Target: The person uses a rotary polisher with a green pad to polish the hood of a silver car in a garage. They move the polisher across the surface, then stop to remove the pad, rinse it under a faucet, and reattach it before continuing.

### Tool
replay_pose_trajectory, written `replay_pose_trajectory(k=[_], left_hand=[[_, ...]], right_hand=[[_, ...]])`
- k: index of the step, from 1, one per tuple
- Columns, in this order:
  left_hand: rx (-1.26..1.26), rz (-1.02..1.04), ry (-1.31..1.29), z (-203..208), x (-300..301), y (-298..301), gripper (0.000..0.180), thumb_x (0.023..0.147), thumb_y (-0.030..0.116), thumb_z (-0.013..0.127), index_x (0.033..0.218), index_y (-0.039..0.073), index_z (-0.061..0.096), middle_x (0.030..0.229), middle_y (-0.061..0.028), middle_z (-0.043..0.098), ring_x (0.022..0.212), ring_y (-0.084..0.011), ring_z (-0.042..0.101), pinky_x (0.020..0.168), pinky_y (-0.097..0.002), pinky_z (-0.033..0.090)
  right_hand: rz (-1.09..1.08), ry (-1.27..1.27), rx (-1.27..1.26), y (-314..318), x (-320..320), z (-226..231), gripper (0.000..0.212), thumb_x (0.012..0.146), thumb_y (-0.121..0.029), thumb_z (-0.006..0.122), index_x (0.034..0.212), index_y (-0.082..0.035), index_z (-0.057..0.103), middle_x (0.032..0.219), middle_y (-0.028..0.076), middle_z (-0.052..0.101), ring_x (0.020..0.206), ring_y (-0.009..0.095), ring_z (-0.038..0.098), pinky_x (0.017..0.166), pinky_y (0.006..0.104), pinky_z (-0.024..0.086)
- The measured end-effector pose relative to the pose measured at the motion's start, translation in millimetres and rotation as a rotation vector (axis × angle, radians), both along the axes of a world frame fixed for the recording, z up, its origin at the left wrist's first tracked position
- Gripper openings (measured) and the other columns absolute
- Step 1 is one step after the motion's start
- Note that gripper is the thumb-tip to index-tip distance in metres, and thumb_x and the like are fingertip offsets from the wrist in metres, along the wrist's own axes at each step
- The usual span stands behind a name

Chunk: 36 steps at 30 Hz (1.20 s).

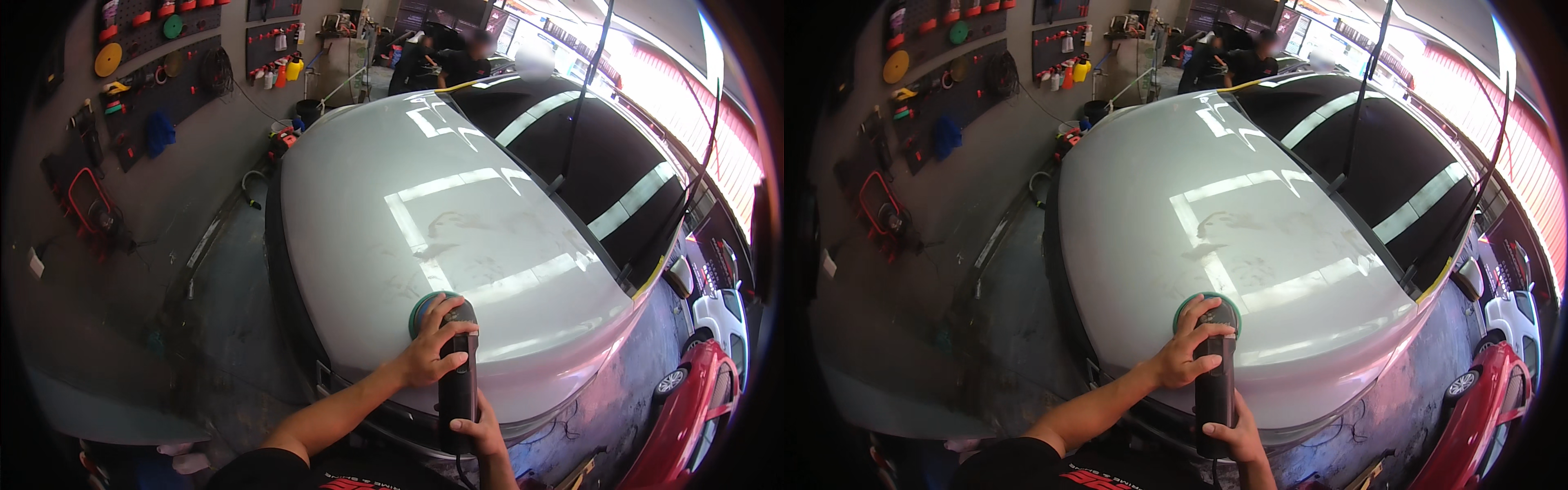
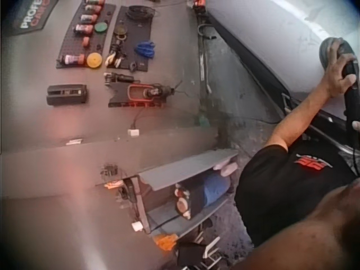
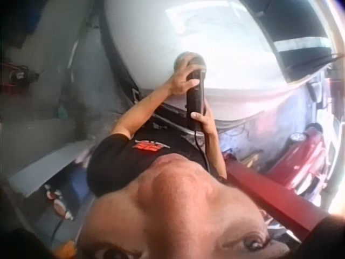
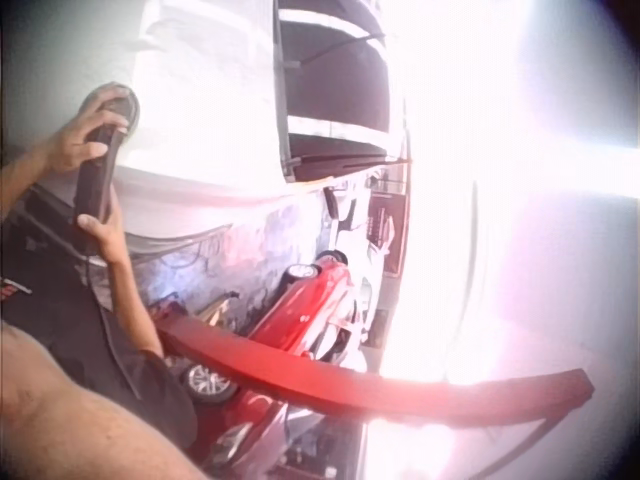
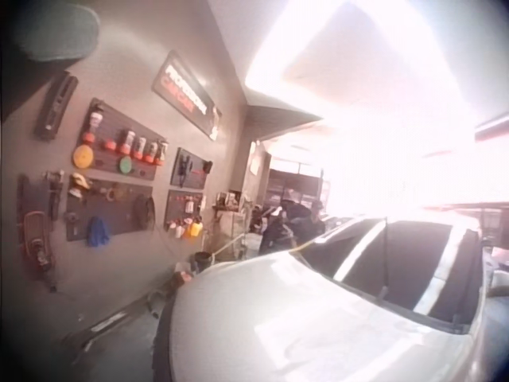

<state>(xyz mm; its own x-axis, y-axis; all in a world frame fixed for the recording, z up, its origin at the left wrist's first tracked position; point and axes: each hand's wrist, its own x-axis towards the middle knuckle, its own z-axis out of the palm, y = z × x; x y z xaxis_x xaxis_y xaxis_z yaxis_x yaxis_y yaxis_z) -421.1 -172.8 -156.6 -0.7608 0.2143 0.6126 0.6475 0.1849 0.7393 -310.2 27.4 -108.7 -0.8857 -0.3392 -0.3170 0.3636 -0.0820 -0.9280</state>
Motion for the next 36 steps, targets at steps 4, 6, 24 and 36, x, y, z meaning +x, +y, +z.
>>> replay_pose_trajectory(k=[4,6,24,36], left_hand=[[0.036,0.015,0.031,0,-1,11,0.048,0.093,0.038,0.065,0.137,0.018,0.066,0.166,-0.0185,0.034,0.158,-0.0480,0.016,0.130,-0.0605,0.012],[0.027,0.037,0.060,1,1,14,0.047,0.093,0.038,0.065,0.135,0.016,0.067,0.163,-0.0187,0.037,0.157,-0.0480,0.018,0.130,-0.0604,0.013],[0.137,0.051,0.121,-6,14,18,0.045,0.090,0.031,0.070,0.130,0.012,0.069,0.154,-0.0198,0.046,0.151,-0.0481,0.029,0.128,-0.0621,0.019],[0.183,0.055,0.113,-1,29,37,0.040,0.090,0.030,0.073,0.126,0.012,0.072,0.147,-0.0180,0.051,0.148,-0.0432,0.034,0.129,-0.0598,0.019]], right_hand=[[-0.013,-0.036,-0.053,7,3,-6,0.094,0.071,-0.023,0.089,0.149,0.004,0.043,0.114,0.020,0.068,0.096,0.031,0.074,0.086,0.0440,0.064],[-0.020,-0.047,-0.059,9,6,-7,0.093,0.071,-0.023,0.088,0.148,0.004,0.043,0.114,0.020,0.068,0.095,0.031,0.074,0.086,0.0442,0.064],[-0.025,-0.098,0.071,9,23,-1,0.093,0.071,-0.024,0.090,0.147,0.002,0.042,0.112,0.016,0.067,0.093,0.029,0.074,0.082,0.0410,0.063],[-0.154,-0.057,0.058,17,36,6,0.082,0.070,-0.032,0.091,0.137,0.002,0.058,0.107,0.010,0.069,0.089,0.020,0.067,0.077,0.0351,0.057]])
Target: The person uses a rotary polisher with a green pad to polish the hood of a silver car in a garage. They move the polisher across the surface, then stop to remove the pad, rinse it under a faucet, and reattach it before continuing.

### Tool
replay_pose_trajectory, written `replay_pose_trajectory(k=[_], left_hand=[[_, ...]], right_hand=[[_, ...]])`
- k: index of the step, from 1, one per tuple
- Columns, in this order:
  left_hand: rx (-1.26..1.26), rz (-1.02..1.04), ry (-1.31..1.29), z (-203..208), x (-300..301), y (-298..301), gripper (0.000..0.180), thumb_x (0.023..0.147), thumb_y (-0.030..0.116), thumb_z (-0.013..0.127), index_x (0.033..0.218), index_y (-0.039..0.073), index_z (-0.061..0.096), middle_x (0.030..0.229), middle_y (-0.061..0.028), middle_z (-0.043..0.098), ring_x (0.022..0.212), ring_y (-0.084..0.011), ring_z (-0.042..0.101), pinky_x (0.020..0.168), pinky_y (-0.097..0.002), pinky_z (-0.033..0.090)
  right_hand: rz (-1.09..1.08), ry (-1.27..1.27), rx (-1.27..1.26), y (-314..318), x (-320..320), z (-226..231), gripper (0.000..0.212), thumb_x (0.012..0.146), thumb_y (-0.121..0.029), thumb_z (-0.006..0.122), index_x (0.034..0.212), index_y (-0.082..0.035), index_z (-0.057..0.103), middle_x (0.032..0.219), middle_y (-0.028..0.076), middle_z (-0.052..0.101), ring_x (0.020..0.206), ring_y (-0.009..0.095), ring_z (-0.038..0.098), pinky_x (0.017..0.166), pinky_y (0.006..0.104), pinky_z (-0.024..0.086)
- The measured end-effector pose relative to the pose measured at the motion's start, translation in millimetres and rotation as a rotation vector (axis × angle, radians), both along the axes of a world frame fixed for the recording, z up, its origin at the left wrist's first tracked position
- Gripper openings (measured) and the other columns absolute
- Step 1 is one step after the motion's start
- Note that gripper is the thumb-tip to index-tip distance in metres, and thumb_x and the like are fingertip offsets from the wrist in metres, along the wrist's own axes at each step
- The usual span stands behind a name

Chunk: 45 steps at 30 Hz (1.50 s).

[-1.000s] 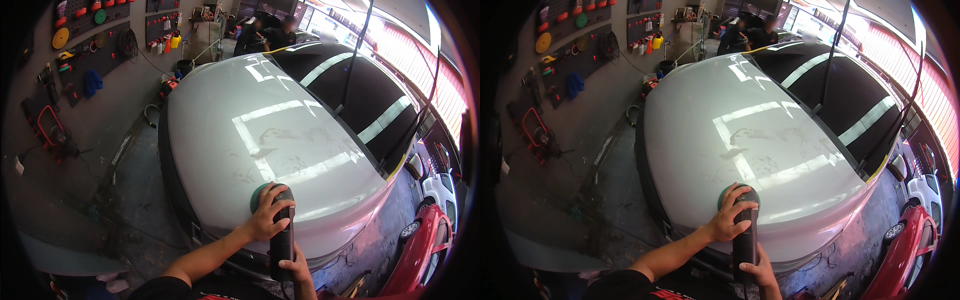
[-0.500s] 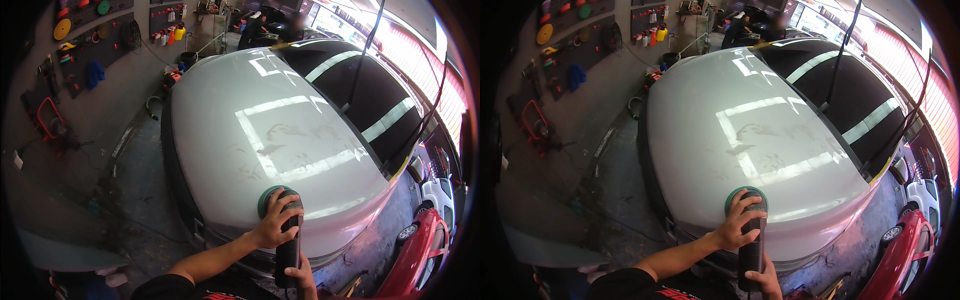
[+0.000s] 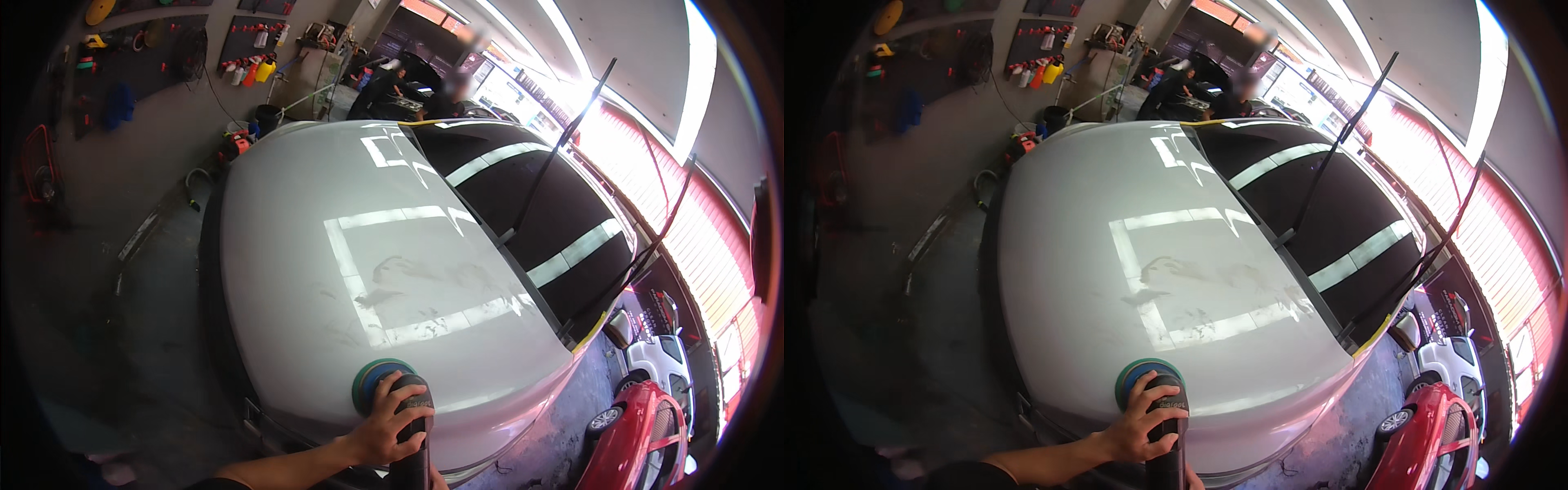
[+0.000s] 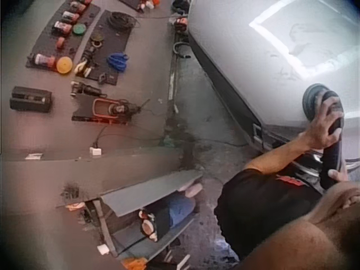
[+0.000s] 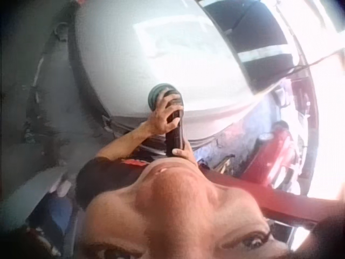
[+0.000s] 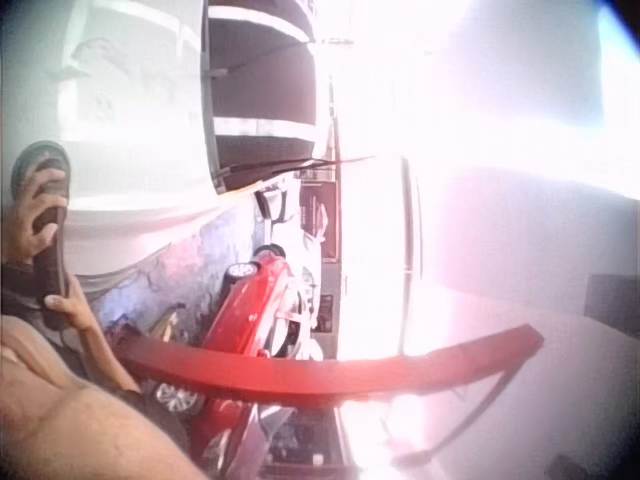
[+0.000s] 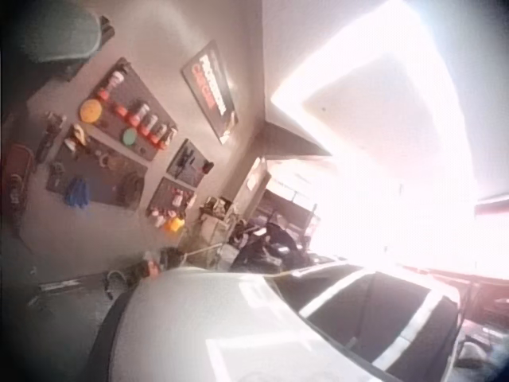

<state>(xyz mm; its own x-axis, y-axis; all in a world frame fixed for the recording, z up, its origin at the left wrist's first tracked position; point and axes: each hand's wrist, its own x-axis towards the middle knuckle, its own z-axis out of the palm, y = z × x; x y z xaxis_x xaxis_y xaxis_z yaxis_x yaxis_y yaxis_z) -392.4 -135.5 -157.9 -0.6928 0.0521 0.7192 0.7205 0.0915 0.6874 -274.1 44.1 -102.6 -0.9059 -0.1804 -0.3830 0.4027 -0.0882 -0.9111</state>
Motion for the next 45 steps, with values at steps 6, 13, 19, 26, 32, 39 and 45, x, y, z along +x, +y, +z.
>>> replay_pose_trajectory(k=[6,13,19,26,32,39,45], left_hand=[[-0.019,0.039,-0.043,4,-4,0,0.037,0.088,0.028,0.075,0.123,0.015,0.076,0.147,-0.0154,0.051,0.147,-0.0432,0.034,0.127,-0.0566,0.025],[0.076,-0.018,-0.140,18,-48,-6,0.034,0.086,0.029,0.073,0.114,0.011,0.079,0.138,-0.0143,0.062,0.125,-0.0337,0.059,0.112,-0.0475,0.042],[0.110,0.001,-0.127,14,-71,-6,0.029,0.084,0.025,0.069,0.106,0.009,0.079,0.129,-0.0137,0.067,0.121,-0.0328,0.061,0.109,-0.0462,0.044],[0.135,-0.025,-0.158,15,-86,-7,0.030,0.083,0.025,0.068,0.105,0.007,0.078,0.129,-0.0150,0.068,0.121,-0.0332,0.061,0.109,-0.0459,0.044],[0.168,-0.021,-0.140,16,-87,-12,0.028,0.082,0.023,0.070,0.105,0.008,0.077,0.129,-0.0136,0.067,0.119,-0.0323,0.061,0.111,-0.0462,0.042],[0.179,0.047,-0.180,6,-68,-42,0.035,0.078,0.025,0.066,0.104,0.005,0.077,0.130,-0.0171,0.066,0.121,-0.0333,0.061,0.109,-0.0456,0.047],[0.236,0.098,-0.227,-3,-47,-78,0.034,0.078,0.021,0.068,0.107,0.005,0.076,0.130,-0.0186,0.065,0.122,-0.0353,0.062,0.109,-0.0469,0.047]], right_hand=[[-0.022,-0.024,-0.019,-1,-4,2,0.085,0.068,-0.032,0.092,0.138,0.002,0.058,0.107,0.010,0.069,0.089,0.020,0.068,0.077,0.0347,0.058],[0.027,-0.070,0.010,12,-15,3,0.086,0.067,-0.031,0.093,0.138,0.002,0.058,0.107,0.011,0.069,0.089,0.020,0.068,0.078,0.0348,0.058],[0.035,-0.156,-0.008,19,-28,-7,0.090,0.065,-0.036,0.095,0.137,0.003,0.058,0.108,0.012,0.071,0.091,0.021,0.069,0.081,0.0352,0.058],[0.051,-0.138,0.037,4,-46,-1,0.097,0.063,-0.044,0.095,0.139,0.003,0.058,0.118,0.015,0.071,0.099,0.022,0.070,0.088,0.0357,0.057],[0.078,-0.143,0.023,12,-52,-2,0.107,0.063,-0.039,0.097,0.149,0.002,0.051,0.125,0.017,0.070,0.107,0.024,0.069,0.094,0.0373,0.056],[0.121,-0.123,-0.012,-5,-48,-14,0.114,0.064,-0.030,0.097,0.159,0.001,0.041,0.138,0.014,0.063,0.124,0.026,0.061,0.109,0.0389,0.048],[0.234,-0.176,-0.034,-36,-54,-1,0.123,0.068,-0.023,0.098,0.166,0.002,0.029,0.157,0.015,0.049,0.146,0.028,0.045,0.123,0.0397,0.033]])
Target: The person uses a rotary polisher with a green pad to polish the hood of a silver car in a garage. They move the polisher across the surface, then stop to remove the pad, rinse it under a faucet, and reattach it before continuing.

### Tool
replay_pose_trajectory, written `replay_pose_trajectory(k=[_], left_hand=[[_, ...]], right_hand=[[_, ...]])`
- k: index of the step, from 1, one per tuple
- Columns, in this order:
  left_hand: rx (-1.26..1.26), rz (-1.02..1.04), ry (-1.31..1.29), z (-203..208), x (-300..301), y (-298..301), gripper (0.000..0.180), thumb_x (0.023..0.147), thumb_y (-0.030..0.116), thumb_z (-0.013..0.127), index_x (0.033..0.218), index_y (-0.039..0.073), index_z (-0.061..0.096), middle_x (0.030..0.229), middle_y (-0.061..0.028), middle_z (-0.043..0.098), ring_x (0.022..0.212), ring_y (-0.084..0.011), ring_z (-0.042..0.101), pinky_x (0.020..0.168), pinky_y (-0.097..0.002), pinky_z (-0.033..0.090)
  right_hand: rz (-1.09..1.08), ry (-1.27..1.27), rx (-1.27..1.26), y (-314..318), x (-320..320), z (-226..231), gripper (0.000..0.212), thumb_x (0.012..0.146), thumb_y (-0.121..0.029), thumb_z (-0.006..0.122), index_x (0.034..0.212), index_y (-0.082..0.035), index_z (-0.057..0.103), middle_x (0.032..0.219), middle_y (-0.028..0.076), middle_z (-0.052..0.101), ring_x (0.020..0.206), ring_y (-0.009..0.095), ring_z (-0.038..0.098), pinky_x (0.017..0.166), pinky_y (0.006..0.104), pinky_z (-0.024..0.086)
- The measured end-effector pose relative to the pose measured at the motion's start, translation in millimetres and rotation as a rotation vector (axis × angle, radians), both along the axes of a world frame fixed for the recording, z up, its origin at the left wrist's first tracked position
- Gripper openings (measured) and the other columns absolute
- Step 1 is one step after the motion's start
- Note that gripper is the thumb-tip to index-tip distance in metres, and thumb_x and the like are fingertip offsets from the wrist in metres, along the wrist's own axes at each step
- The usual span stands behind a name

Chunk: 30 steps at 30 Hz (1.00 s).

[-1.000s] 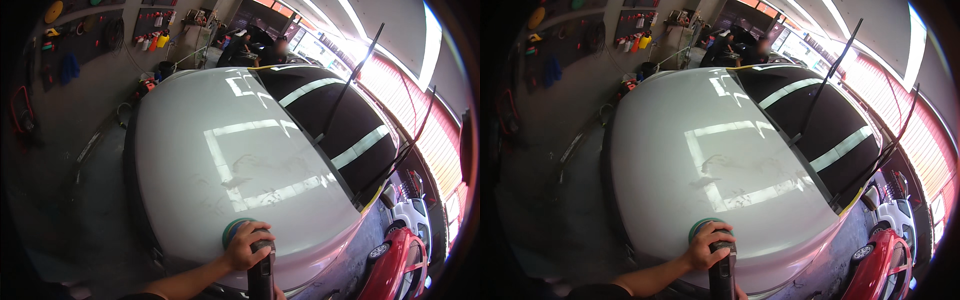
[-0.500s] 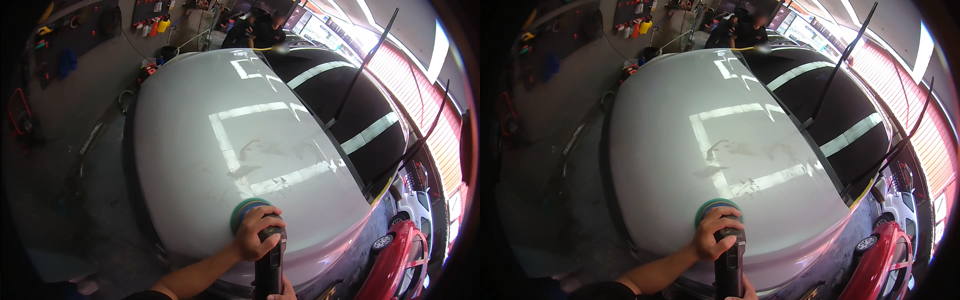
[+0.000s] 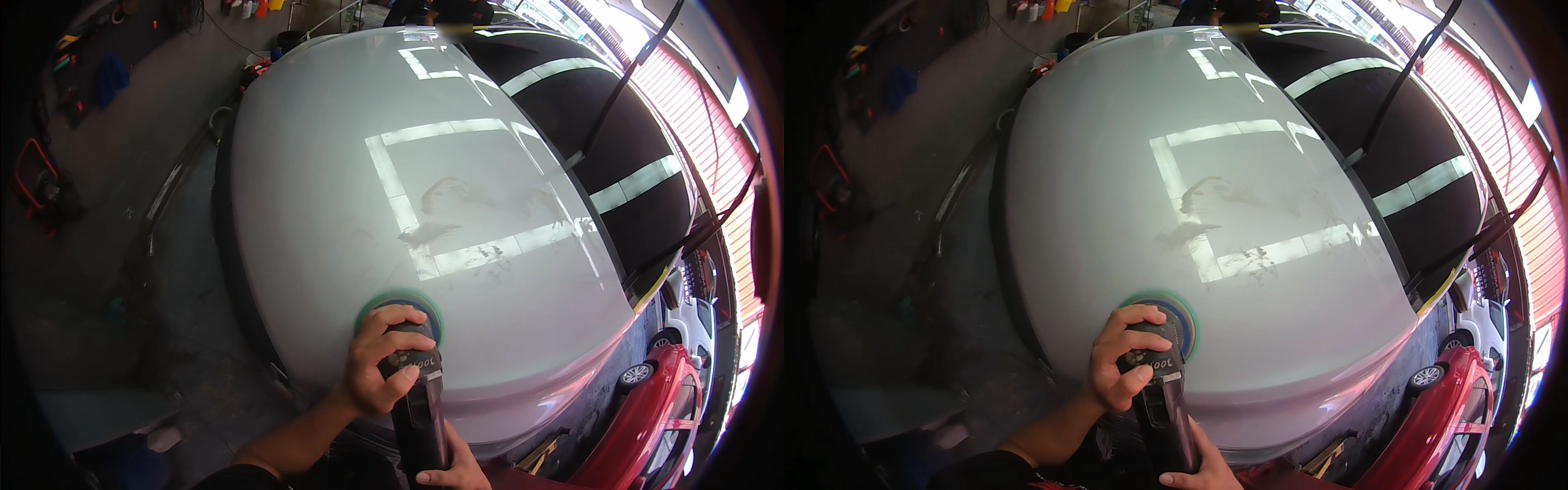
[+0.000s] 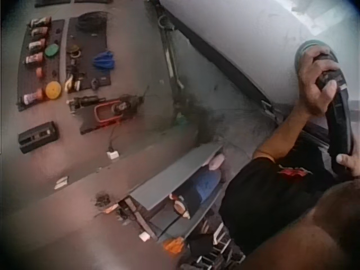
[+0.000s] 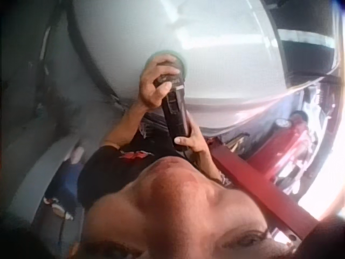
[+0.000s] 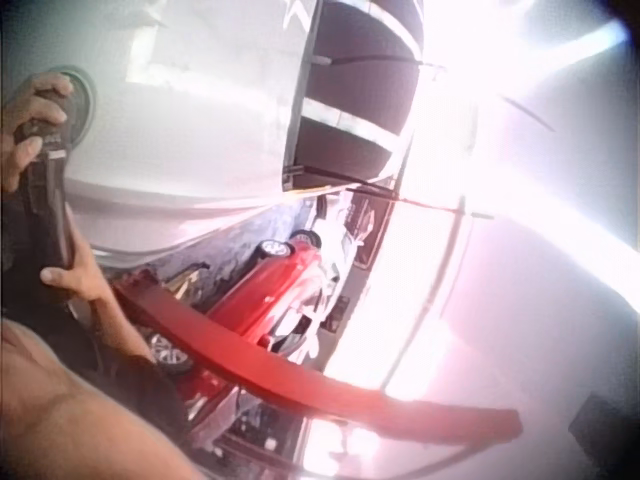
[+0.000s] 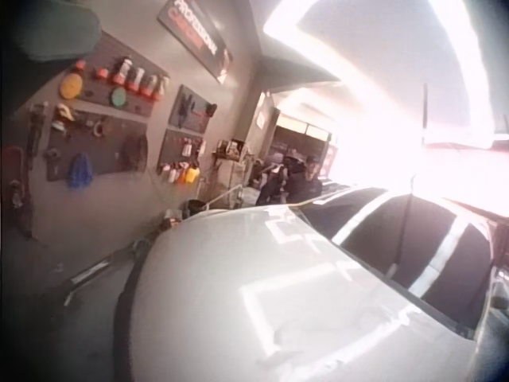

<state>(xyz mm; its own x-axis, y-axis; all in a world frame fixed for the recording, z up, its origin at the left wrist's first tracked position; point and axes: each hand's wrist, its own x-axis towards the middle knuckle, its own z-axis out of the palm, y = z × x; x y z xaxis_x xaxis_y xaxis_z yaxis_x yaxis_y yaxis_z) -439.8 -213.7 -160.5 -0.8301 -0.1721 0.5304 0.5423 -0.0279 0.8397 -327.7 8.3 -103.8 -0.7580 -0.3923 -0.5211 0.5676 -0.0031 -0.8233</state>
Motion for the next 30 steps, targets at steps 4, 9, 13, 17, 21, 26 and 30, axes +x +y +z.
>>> replay_pose_trajectory(k=[4,9,13,17,21,26,30], left_hand=[[0.016,0.069,-0.036,-7,16,-23,0.039,0.078,0.023,0.065,0.110,0.004,0.076,0.131,-0.0203,0.065,0.124,-0.0372,0.061,0.110,-0.0483,0.047],[0.100,0.196,-0.085,-22,26,-60,0.045,0.079,0.029,0.060,0.110,0.001,0.074,0.133,-0.0228,0.064,0.125,-0.0356,0.061,0.111,-0.0475,0.047],[0.150,0.265,-0.105,-26,12,-81,0.046,0.081,0.030,0.056,0.110,-0.001,0.074,0.135,-0.0225,0.064,0.125,-0.0326,0.061,0.111,-0.0446,0.046],[0.184,0.276,-0.066,-22,-20,-88,0.044,0.085,0.030,0.055,0.110,-0.001,0.074,0.136,-0.0210,0.064,0.126,-0.0305,0.059,0.112,-0.0420,0.043],[0.078,0.243,-0.067,-8,-61,-78,0.048,0.086,0.031,0.052,0.113,-0.004,0.072,0.136,-0.0200,0.063,0.129,-0.0297,0.057,0.115,-0.0414,0.040],[0.095,0.186,-0.029,-2,-115,-68,0.038,0.090,0.022,0.054,0.111,-0.002,0.074,0.132,-0.0173,0.065,0.126,-0.0274,0.059,0.113,-0.0388,0.042],[0.238,0.069,-0.007,-3,-169,-84,0.032,0.093,0.014,0.055,0.111,-0.004,0.074,0.129,-0.0154,0.066,0.121,-0.0250,0.061,0.111,-0.0367,0.044]], right_hand=[[0.076,-0.043,-0.049,-11,-2,-6,0.125,0.072,-0.021,0.097,0.169,0.002,0.021,0.163,0.016,0.042,0.153,0.029,0.037,0.127,0.0403,0.026],[0.261,0.079,0.048,-43,-23,1,0.120,0.071,-0.026,0.091,0.166,0.004,0.023,0.163,0.027,0.040,0.151,0.038,0.044,0.127,0.0479,0.031],[0.437,0.234,0.126,-47,-38,-4,0.123,0.082,-0.029,0.090,0.171,-0.001,0.011,0.171,0.028,0.029,0.160,0.036,0.027,0.130,0.0425,0.020],[0.285,0.256,0.113,-51,-49,4,0.109,0.085,-0.018,0.090,0.169,0.000,0.023,0.166,0.027,0.039,0.156,0.032,0.036,0.127,0.0398,0.027],[0.087,0.303,0.030,-47,-66,4,0.106,0.083,-0.015,0.090,0.166,0.005,0.028,0.161,0.024,0.046,0.150,0.029,0.045,0.124,0.0389,0.032],[-0.010,0.191,0.016,-50,-101,17,0.106,0.082,-0.019,0.090,0.168,0.000,0.029,0.149,0.022,0.056,0.133,0.027,0.057,0.110,0.0380,0.047],[0.034,0.286,0.068,-55,-143,25,0.106,0.084,-0.025,0.089,0.169,-0.003,0.030,0.146,0.022,0.057,0.128,0.026,0.060,0.106,0.0380,0.049]])
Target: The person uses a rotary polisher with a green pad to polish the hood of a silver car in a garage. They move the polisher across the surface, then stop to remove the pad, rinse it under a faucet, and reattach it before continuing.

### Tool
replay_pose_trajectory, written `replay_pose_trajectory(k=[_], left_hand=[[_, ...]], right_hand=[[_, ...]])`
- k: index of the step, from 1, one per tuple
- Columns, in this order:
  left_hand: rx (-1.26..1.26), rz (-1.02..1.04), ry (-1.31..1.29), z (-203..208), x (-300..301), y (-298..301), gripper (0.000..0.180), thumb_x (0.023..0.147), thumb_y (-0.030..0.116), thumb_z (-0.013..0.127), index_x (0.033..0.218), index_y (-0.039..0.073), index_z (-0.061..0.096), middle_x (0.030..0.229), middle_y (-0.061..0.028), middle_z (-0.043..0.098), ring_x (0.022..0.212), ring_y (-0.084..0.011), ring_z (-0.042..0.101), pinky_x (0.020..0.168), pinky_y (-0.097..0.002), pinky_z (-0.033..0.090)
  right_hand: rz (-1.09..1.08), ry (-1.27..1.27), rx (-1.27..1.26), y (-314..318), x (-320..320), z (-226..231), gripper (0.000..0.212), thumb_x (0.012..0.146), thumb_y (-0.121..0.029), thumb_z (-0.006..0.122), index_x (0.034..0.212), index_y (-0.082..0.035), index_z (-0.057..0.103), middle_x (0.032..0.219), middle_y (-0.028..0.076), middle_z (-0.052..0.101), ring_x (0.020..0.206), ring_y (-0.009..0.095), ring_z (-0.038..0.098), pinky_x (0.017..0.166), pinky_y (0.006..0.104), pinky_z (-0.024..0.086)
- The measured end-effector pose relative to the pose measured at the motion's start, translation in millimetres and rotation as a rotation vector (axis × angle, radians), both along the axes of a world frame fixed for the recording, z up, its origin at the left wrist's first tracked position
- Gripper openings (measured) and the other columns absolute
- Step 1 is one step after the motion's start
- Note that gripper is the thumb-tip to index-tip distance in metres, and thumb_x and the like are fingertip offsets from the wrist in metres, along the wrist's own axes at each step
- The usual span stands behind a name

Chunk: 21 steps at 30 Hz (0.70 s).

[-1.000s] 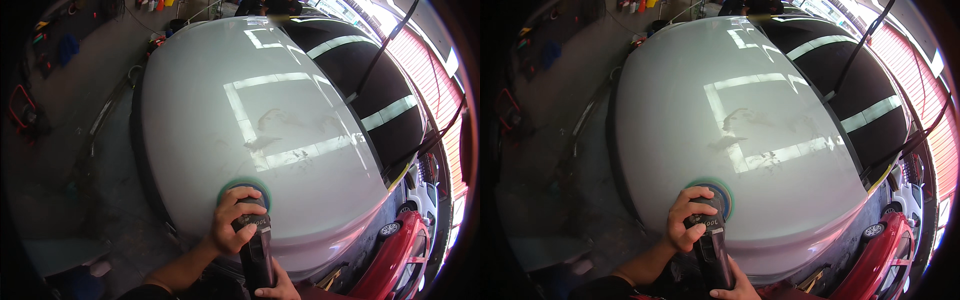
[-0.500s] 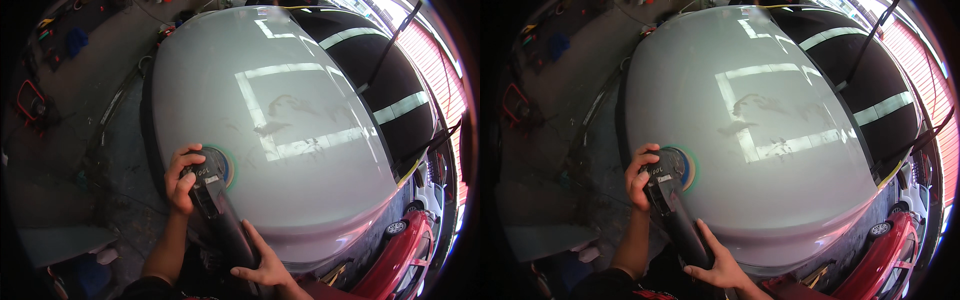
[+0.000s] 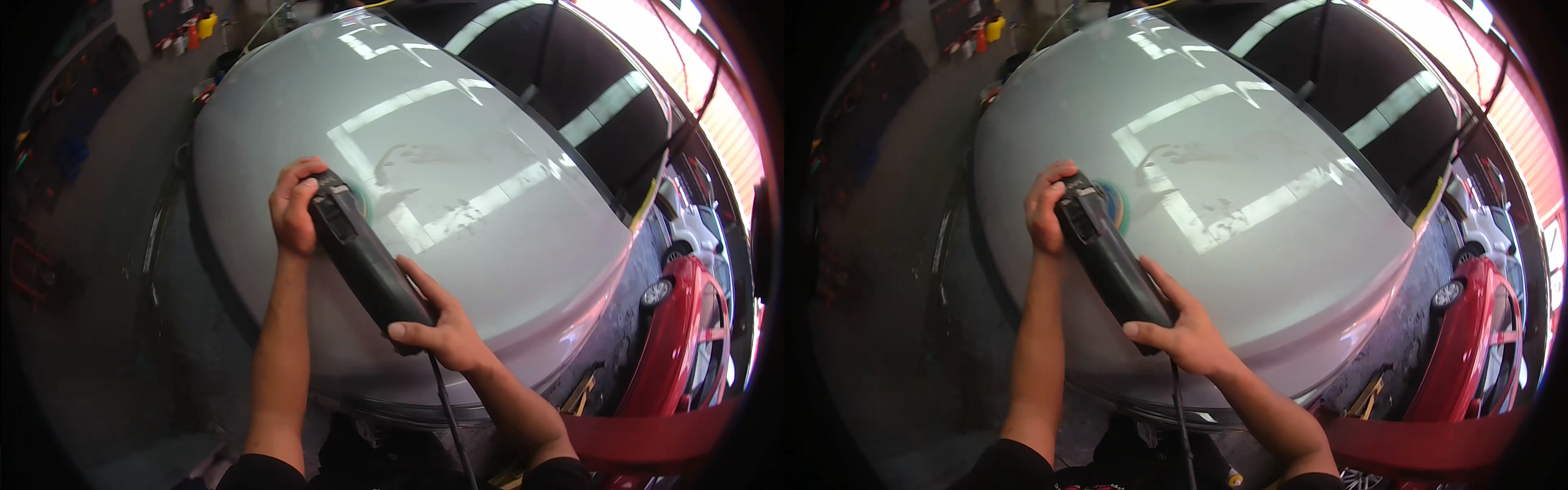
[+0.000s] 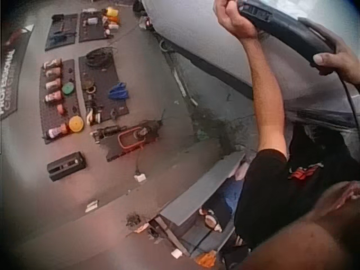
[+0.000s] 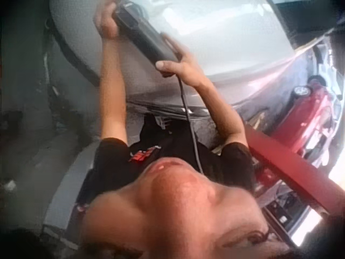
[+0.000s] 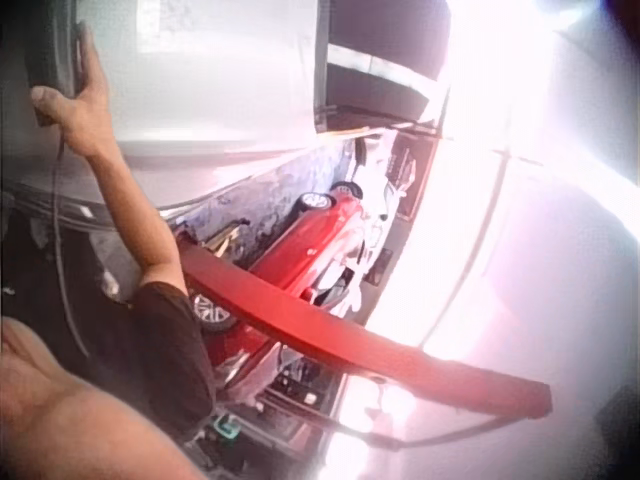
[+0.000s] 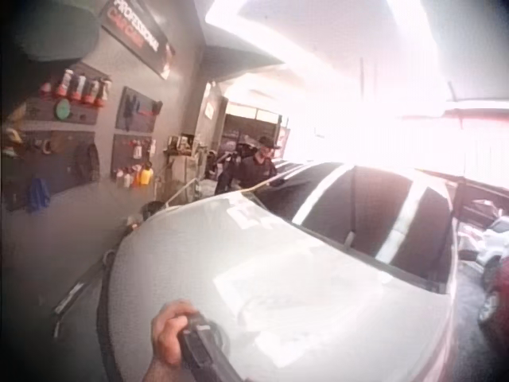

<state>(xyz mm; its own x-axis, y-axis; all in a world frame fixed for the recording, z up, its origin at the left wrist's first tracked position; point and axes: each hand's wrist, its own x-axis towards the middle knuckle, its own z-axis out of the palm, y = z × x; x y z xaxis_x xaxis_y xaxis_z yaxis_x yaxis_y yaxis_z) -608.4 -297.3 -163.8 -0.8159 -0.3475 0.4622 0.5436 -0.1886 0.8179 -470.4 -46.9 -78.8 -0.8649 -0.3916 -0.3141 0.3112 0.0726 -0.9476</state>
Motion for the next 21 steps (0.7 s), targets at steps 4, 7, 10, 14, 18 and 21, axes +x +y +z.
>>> replay_pose_trajectory(k=[4,7,10,14,18,21], left_hand=[[0.000,-0.066,-0.026,9,-47,18,0.034,0.096,0.016,0.053,0.114,-0.004,0.073,0.118,-0.0121,0.070,0.109,-0.0205,0.064,0.101,-0.0329,0.049],[-0.049,-0.042,-0.002,21,-79,55,0.034,0.096,0.016,0.053,0.114,-0.004,0.073,0.108,-0.0101,0.072,0.095,-0.0173,0.066,0.093,-0.0300,0.052],[-0.068,-0.077,-0.020,37,-107,106,0.033,0.096,0.018,0.055,0.113,-0.003,0.074,0.104,-0.0096,0.072,0.093,-0.0166,0.066,0.091,-0.0293,0.052],[-0.079,-0.170,-0.055,58,-135,176,0.034,0.096,0.019,0.056,0.113,-0.004,0.074,0.102,-0.0091,0.072,0.093,-0.0166,0.066,0.090,-0.0289,0.052],[-0.084,-0.234,-0.040,78,-171,252,0.031,0.092,0.021,0.061,0.106,-0.001,0.078,0.107,-0.0128,0.074,0.102,-0.0212,0.067,0.096,-0.0309,0.050],[-0.110,-0.246,-0.038,93,-198,306,0.032,0.092,0.023,0.062,0.104,-0.001,0.080,0.102,-0.0117,0.076,0.101,-0.0214,0.069,0.096,-0.0309,0.050]], right_hand=[[-0.020,0.083,-0.031,18,-31,-1,0.105,0.086,-0.030,0.087,0.169,-0.003,0.029,0.144,0.021,0.058,0.125,0.026,0.061,0.105,0.0378,0.050],[-0.057,0.086,-0.061,46,-49,4,0.104,0.085,-0.029,0.087,0.169,-0.003,0.029,0.135,0.022,0.062,0.115,0.025,0.066,0.096,0.0377,0.056],[-0.129,0.125,-0.072,83,-64,15,0.103,0.085,-0.025,0.085,0.168,-0.001,0.029,0.120,0.020,0.065,0.095,0.024,0.070,0.076,0.0373,0.061],[-0.196,0.155,-0.119,139,-84,30,0.102,0.084,-0.021,0.084,0.167,0.004,0.028,0.117,0.021,0.065,0.089,0.025,0.071,0.067,0.0378,0.060],[-0.278,0.189,-0.160,203,-101,43,0.103,0.083,-0.023,0.084,0.166,0.005,0.029,0.117,0.023,0.065,0.086,0.027,0.072,0.065,0.0381,0.060],[-0.318,0.242,-0.177,249,-119,47,0.100,0.083,-0.024,0.084,0.164,0.004,0.032,0.119,0.024,0.065,0.086,0.028,0.074,0.062,0.0369,0.061]])
